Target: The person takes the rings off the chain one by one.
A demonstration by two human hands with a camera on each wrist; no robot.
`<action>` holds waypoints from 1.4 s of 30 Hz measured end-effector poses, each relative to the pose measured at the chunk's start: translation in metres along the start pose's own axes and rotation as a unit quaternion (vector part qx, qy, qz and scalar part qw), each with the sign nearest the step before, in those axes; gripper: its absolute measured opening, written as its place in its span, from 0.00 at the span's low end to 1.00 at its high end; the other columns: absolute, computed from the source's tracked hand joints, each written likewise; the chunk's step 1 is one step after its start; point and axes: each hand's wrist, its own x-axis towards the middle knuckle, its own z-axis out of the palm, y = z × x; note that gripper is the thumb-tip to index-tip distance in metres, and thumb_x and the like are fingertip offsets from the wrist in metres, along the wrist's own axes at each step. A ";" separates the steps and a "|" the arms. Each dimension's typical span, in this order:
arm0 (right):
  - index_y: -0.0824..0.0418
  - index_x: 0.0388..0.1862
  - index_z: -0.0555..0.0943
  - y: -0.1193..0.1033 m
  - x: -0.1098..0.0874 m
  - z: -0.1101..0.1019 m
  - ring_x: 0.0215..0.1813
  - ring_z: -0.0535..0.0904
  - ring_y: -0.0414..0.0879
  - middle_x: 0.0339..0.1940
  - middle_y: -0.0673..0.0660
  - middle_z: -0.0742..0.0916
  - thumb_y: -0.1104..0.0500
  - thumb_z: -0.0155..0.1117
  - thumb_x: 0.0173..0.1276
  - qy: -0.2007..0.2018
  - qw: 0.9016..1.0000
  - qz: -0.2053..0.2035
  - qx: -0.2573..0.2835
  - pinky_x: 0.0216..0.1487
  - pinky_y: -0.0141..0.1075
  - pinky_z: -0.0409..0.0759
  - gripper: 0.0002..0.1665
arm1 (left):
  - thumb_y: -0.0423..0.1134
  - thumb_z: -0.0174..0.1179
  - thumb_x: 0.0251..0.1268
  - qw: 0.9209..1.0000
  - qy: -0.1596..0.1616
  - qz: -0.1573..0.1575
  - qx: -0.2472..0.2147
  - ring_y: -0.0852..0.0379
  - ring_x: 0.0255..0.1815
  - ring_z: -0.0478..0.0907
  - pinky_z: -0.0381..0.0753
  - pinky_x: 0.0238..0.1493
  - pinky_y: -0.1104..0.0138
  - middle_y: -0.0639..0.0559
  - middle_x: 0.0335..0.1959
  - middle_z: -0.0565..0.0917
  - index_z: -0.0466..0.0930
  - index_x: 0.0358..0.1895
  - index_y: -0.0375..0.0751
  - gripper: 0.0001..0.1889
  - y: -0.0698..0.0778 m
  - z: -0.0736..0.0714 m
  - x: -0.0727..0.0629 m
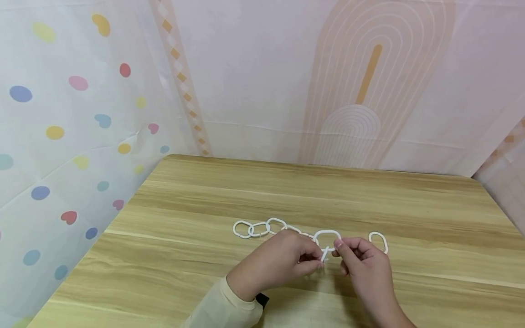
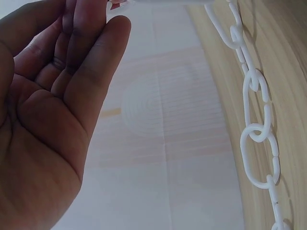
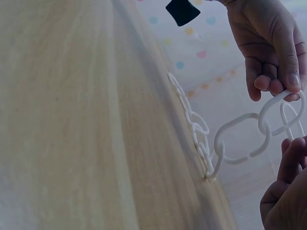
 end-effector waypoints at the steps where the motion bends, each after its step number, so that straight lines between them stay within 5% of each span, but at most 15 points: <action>1: 0.70 0.37 0.83 0.000 0.000 0.000 0.20 0.74 0.40 0.27 0.52 0.87 0.61 0.67 0.71 0.000 1.000 0.010 0.006 0.21 0.29 0.71 0.10 | 0.33 0.67 0.64 1.000 0.000 0.005 0.003 0.74 0.24 0.65 0.66 0.29 0.82 0.61 0.25 0.78 0.85 0.29 0.42 0.05 0.000 0.000 0.000; 6: 0.69 0.35 0.83 0.001 0.002 0.001 0.20 0.73 0.39 0.26 0.52 0.87 0.63 0.67 0.71 0.001 0.997 0.055 0.054 0.23 0.28 0.74 0.08 | 0.33 0.67 0.64 1.000 -0.004 0.015 0.006 0.74 0.25 0.66 0.66 0.31 0.83 0.60 0.25 0.80 0.86 0.30 0.42 0.04 0.003 0.000 0.000; 11: 0.69 0.34 0.84 0.000 0.003 -0.001 0.21 0.74 0.38 0.26 0.53 0.87 0.62 0.68 0.69 0.000 0.994 0.069 0.084 0.24 0.28 0.76 0.09 | 0.34 0.66 0.66 1.000 -0.012 -0.007 -0.002 0.74 0.26 0.68 0.69 0.32 0.82 0.61 0.28 0.82 0.89 0.34 0.42 0.03 0.005 -0.002 -0.001; 25: 0.67 0.40 0.85 0.005 0.012 -0.011 0.25 0.82 0.43 0.30 0.51 0.88 0.60 0.70 0.69 -0.008 0.999 -0.031 -0.042 0.25 0.31 0.74 0.09 | 0.32 0.66 0.64 0.999 -0.003 -0.050 -0.011 0.74 0.24 0.67 0.69 0.28 0.80 0.64 0.25 0.79 0.87 0.31 0.44 0.05 0.006 -0.005 -0.002; 42: 0.63 0.40 0.87 0.011 0.029 -0.027 0.23 0.79 0.42 0.28 0.50 0.88 0.56 0.71 0.68 0.026 0.994 -0.017 -0.107 0.19 0.31 0.69 0.10 | 0.33 0.66 0.62 0.997 0.031 -0.066 -0.015 0.75 0.22 0.67 0.70 0.28 0.80 0.66 0.21 0.78 0.86 0.29 0.46 0.05 0.003 -0.004 -0.002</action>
